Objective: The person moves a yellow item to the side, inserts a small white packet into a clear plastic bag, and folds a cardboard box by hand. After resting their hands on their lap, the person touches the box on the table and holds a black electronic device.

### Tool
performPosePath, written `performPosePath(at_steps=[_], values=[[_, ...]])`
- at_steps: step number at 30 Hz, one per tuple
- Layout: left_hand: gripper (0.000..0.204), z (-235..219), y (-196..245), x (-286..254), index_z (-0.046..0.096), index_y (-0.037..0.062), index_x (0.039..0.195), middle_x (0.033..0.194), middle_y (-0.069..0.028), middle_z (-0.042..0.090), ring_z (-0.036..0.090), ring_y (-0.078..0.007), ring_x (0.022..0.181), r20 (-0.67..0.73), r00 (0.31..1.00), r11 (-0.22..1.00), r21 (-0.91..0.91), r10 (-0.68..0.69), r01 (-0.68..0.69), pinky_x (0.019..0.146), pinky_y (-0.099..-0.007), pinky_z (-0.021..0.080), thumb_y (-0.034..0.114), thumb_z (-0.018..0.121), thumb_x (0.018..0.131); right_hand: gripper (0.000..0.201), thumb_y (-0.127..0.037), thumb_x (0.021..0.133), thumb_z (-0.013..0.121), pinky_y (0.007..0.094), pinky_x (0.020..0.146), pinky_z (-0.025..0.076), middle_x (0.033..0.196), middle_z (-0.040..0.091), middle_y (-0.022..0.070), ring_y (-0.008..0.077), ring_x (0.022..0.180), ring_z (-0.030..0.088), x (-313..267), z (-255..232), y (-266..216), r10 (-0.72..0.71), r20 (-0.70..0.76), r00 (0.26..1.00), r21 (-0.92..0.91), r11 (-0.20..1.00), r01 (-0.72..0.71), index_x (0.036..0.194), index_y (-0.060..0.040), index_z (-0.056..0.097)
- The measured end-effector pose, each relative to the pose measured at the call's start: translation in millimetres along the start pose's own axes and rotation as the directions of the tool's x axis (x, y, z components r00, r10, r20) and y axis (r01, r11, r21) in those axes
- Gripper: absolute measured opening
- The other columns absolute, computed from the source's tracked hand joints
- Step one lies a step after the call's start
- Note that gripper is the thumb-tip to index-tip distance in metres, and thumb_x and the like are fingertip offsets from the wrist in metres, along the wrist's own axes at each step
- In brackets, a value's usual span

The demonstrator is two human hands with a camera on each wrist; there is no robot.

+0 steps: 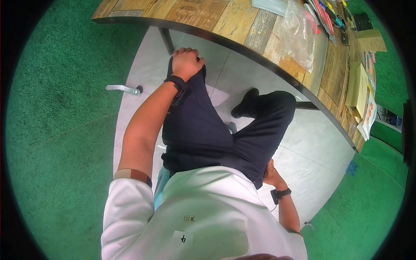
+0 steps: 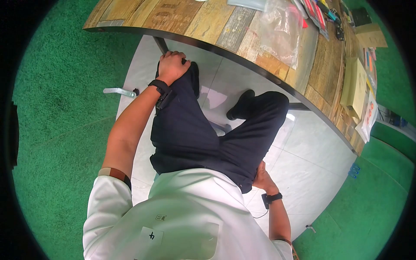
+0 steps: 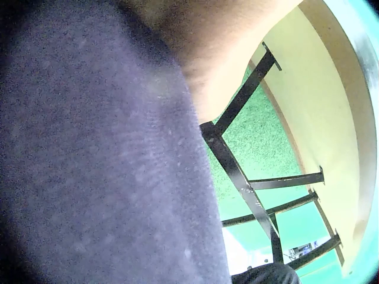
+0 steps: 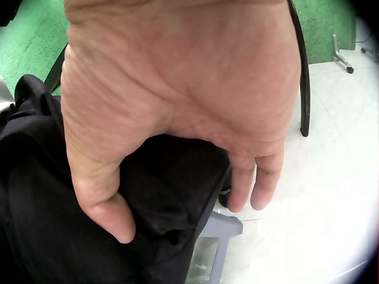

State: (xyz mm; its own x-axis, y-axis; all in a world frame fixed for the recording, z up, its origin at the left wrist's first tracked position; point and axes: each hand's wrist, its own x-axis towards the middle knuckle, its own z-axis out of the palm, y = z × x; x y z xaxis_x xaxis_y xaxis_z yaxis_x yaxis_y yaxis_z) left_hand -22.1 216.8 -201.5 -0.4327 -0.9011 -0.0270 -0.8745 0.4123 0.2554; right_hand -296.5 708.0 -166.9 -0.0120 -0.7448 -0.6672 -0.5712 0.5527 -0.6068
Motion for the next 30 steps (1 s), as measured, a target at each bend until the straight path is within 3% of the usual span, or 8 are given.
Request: performPosePath(at_steps=[11,13,15,19,28,30], values=[[0.035,-1,0,-2,0.073,0.0088,0.098,0.103,-0.0088,0.069,0.059,-0.0285,0.108,-0.017,1.000,1.000,-0.013,0.008,-0.008,0.098,-0.0463,0.041,0.037,0.060,0.083,0.111,-0.024,0.069,0.088,0.0406,0.108,0.042,0.139,0.034,0.0209,0.0377,0.129,0.045,0,2,6,0.020,0.020,1.000,0.006,1.000,-0.020,0.150,-0.0102,0.012],[0.035,0,-1,-1,0.075,0.0110,0.100,0.106,-0.0087,0.070,0.060,-0.0306,0.107,-0.018,1.000,1.000,-0.001,0.007,-0.007,0.095,-0.0457,0.045,0.038,0.062,0.082,0.112,-0.024,0.068,0.088,0.0403,0.109,0.042,0.140,0.034,0.0207,0.0371,0.130,0.045,0,1,6,0.030,0.027,0.999,0.022,0.999,-0.031,0.150,-0.0107,0.012],[0.035,0,-1,0,0.075,0.0112,0.100,0.106,-0.0088,0.070,0.061,-0.0306,0.107,-0.018,1.000,1.000,0.006,0.007,-0.007,0.095,-0.0457,0.045,0.038,0.062,0.083,0.115,-0.028,0.071,0.086,0.0485,0.096,0.052,0.138,0.034,0.0275,0.0489,0.117,0.055,1,2,8,-0.066,0.001,0.998,-0.060,0.996,0.066,0.150,-0.0112,0.005],[0.035,2,-1,0,0.075,0.0118,0.101,0.106,-0.0087,0.070,0.061,-0.0306,0.107,-0.026,1.000,1.000,0.010,0.007,-0.006,0.095,-0.0458,0.045,0.039,0.062,0.083,0.115,-0.026,0.072,0.086,0.0485,0.096,0.052,0.139,0.034,0.0281,0.0492,0.117,0.056,1,3,9,-0.108,-0.006,0.994,-0.057,0.993,0.107,0.150,-0.0111,0.004],[0.035,1,-1,-1,0.075,0.0119,0.101,0.107,-0.0090,0.070,0.060,-0.0309,0.108,-0.024,1.000,1.000,0.011,0.013,-0.012,0.096,-0.0457,0.045,0.039,0.062,0.083,0.115,-0.025,0.071,0.086,0.0482,0.098,0.051,0.139,0.034,0.0281,0.0486,0.119,0.054,1,2,8,-0.049,0.002,0.999,-0.059,0.997,0.049,0.150,-0.0109,0.005],[0.035,0,-1,-1,0.075,0.0117,0.101,0.107,-0.0092,0.070,0.060,-0.0310,0.108,-0.018,1.000,1.000,0.008,0.009,-0.008,0.096,-0.0458,0.045,0.039,0.062,0.083,0.115,-0.025,0.070,0.087,0.0481,0.100,0.050,0.140,0.033,0.0277,0.0479,0.121,0.052,2,3,10,-0.100,-0.017,0.995,-0.049,0.994,0.099,0.150,-0.0108,0.005]])
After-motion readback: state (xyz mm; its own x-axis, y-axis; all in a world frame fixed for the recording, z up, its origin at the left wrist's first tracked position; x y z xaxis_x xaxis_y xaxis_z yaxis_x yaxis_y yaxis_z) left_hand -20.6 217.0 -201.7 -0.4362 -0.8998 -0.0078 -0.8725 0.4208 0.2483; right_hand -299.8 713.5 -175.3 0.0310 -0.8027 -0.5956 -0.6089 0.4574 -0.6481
